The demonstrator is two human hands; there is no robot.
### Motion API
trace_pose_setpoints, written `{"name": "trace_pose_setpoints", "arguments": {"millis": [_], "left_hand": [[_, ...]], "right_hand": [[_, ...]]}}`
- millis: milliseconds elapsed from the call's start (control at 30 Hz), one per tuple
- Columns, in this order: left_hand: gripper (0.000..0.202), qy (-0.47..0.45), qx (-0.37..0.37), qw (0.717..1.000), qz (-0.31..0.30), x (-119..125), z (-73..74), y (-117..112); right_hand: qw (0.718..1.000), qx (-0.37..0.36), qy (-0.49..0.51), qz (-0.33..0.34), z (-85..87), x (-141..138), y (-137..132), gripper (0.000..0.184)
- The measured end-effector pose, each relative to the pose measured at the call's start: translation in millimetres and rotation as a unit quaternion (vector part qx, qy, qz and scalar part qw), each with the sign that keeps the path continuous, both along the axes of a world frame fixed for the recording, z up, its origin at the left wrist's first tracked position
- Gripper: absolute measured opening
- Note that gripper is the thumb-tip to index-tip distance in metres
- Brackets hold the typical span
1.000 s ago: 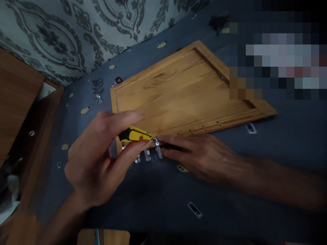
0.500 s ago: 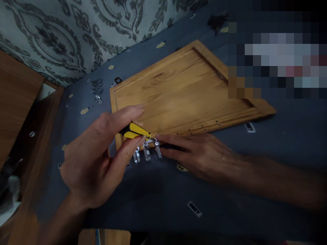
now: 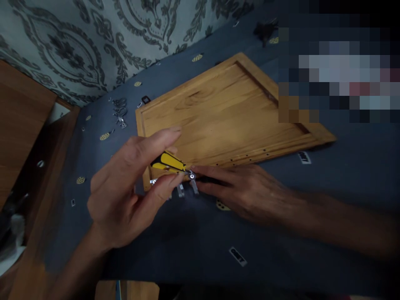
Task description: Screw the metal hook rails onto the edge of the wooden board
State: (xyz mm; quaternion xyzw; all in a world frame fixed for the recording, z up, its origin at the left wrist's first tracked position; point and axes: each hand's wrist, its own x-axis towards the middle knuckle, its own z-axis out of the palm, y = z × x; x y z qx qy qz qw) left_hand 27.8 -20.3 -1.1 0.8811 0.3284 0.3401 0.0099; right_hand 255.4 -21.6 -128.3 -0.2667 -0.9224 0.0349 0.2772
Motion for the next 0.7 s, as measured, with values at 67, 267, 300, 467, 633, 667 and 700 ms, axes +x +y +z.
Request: {"name": "trace_pose_setpoints", "arguments": {"millis": [67, 267, 300, 467, 633, 667, 700], "left_hand": [[0.051, -0.014, 0.005, 1.0, 0.003, 0.2, -2.5, -0.4], [0.056, -0.012, -0.001, 0.999, 0.041, 1.9, -5.9, -7.7], [0.057, -0.008, -0.006, 0.999, 0.044, 1.6, -5.3, -8.8], [0.057, -0.012, -0.019, 0.998, 0.052, -2.4, -3.0, -9.7], [0.061, -0.064, -0.056, 0.995, 0.051, -0.4, -7.1, -9.8], [0.06, -0.079, -0.063, 0.993, 0.053, 0.7, -7.3, -10.7], [0.058, -0.093, -0.075, 0.991, 0.054, 1.4, -6.7, -12.0]], "right_hand": [[1.0, 0.008, 0.014, 0.0, -0.2, 0.4, -0.3, 0.054], [1.0, -0.006, -0.001, 0.001, 0.5, 1.0, -0.1, 0.057], [1.0, -0.002, 0.004, 0.005, 0.8, 1.2, 0.2, 0.056], [1.0, 0.013, 0.016, 0.007, 2.3, 1.3, 0.9, 0.055], [1.0, -0.009, 0.01, 0.002, 3.0, -0.1, -0.6, 0.057], [1.0, -0.009, 0.01, 0.002, 3.0, -0.2, -0.7, 0.058], [1.0, -0.008, 0.012, 0.004, 2.9, -0.1, -0.8, 0.057]]}}
